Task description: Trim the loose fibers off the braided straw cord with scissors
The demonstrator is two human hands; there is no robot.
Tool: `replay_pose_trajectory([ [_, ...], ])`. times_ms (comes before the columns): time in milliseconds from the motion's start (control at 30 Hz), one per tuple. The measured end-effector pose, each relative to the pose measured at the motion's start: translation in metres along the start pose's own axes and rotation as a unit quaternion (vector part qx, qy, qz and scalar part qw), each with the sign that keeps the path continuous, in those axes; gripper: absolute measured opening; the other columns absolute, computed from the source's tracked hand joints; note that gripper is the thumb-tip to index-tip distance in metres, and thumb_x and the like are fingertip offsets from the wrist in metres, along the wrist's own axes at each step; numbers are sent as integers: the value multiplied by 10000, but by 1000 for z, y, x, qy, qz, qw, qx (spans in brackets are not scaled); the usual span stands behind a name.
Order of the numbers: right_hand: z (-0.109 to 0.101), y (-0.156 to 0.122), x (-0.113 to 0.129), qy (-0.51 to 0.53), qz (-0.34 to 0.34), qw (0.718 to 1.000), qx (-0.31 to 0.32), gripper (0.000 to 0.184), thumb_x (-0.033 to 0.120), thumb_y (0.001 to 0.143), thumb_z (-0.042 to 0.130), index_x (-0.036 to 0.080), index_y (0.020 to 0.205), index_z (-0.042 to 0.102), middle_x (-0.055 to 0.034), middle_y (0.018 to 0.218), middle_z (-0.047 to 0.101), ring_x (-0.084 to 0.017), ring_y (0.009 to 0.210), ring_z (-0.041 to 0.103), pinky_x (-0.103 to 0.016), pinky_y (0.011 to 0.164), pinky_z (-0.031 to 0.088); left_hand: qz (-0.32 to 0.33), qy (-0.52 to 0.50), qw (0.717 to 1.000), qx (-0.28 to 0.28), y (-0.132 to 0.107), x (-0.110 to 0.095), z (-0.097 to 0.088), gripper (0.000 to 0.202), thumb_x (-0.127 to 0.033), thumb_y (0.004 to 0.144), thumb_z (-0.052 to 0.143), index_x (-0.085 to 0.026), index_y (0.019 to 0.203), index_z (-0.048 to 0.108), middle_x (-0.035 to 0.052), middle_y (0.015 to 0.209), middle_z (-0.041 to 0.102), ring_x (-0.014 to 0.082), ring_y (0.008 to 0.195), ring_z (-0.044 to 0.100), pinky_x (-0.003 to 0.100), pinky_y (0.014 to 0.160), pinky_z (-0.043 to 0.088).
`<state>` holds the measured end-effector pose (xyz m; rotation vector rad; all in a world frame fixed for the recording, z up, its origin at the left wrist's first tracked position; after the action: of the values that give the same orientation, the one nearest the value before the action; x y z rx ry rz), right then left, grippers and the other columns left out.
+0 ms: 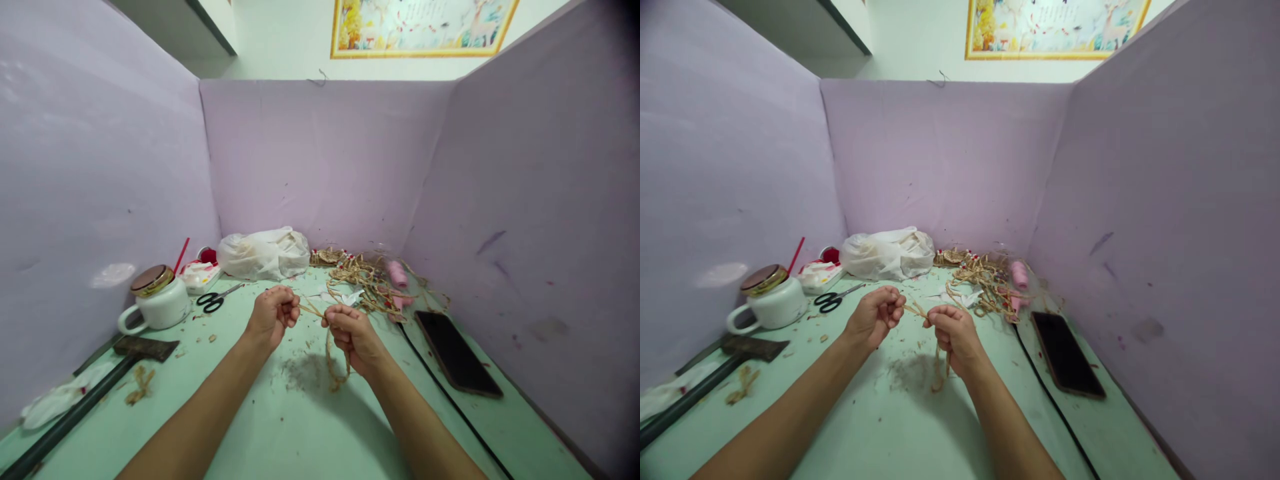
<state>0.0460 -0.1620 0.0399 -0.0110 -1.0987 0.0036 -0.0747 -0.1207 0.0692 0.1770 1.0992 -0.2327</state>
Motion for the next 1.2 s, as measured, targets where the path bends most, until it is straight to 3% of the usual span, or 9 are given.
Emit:
replay_pose_trajectory([
  [167,-1,0,2,-4,-9,1000,-8,191,239,543,697,130,638,572,-5,586,590,7,351,241,-167,337,73,33,81,996,-19,0,-13,-9,124,-201,547,567,-137,644,522,6,596,551,89,429,476,183,349,304],
  [267,-8,0,0,-36,-6,999,-40,219,267,544,712,129,657,585,-2,602,592,10,347,236,-168,336,78,164,192,965,-71,-11,-43,-12,188,-141,538,600,-155,726,603,32,804,590,130,651,542,207,490,402],
  [333,-10,0,-1,-53,-4,997,-52,221,277,554,713,130,658,584,1,595,586,6,351,246,-168,338,78,331,343,878,-41,-31,-69,10,166,-126,597,577,-177,744,636,47,917,575,172,847,523,263,666,437],
  [400,-8,1,-1,-48,-9,998,-48,229,282,543,715,135,658,581,1,596,588,-1,352,250,-173,337,82,422,449,788,4,-46,-73,32,136,-136,649,571,-185,747,650,50,884,573,181,878,501,319,772,412],
  [467,-5,1,-1,-55,-12,998,-42,240,287,544,712,138,697,600,2,597,587,-8,355,259,-176,339,93,452,518,726,38,-52,-64,43,130,-172,665,594,-192,779,654,52,861,578,193,872,489,355,796,387],
  [567,-3,0,0,-78,-19,996,-35,247,305,566,698,131,728,628,-1,606,575,-12,368,268,-179,342,94,448,580,678,62,-47,-47,48,83,-206,704,579,-194,749,648,40,786,596,192,818,487,369,778,363],
  [700,5,-1,-4,-62,9,998,15,258,360,626,647,122,727,627,-20,640,579,-8,371,233,-187,351,52,428,579,692,53,-39,-39,45,141,-181,735,542,-172,613,611,14,628,582,154,700,490,345,756,352],
  [967,7,-2,-11,-77,45,995,34,212,299,605,663,122,560,555,41,478,456,0,353,165,-200,349,30,303,489,818,-2,-21,-43,22,169,-122,637,584,-165,473,575,-12,512,564,117,581,497,247,609,379],
  [1200,7,-3,-12,-105,44,993,30,224,317,595,662,104,598,595,56,446,431,-2,348,163,-211,358,28,268,507,817,-57,-15,-42,8,155,-187,626,580,-173,472,590,-18,522,578,125,602,522,240,613,395],
])
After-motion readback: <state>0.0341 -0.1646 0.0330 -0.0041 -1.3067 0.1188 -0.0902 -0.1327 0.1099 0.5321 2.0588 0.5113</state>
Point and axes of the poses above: each hand's wrist, its own y-axis towards the middle knuckle, its own z-axis out of the palm, x = y × z, the point moved 9 cm from there along y, towards the middle knuckle
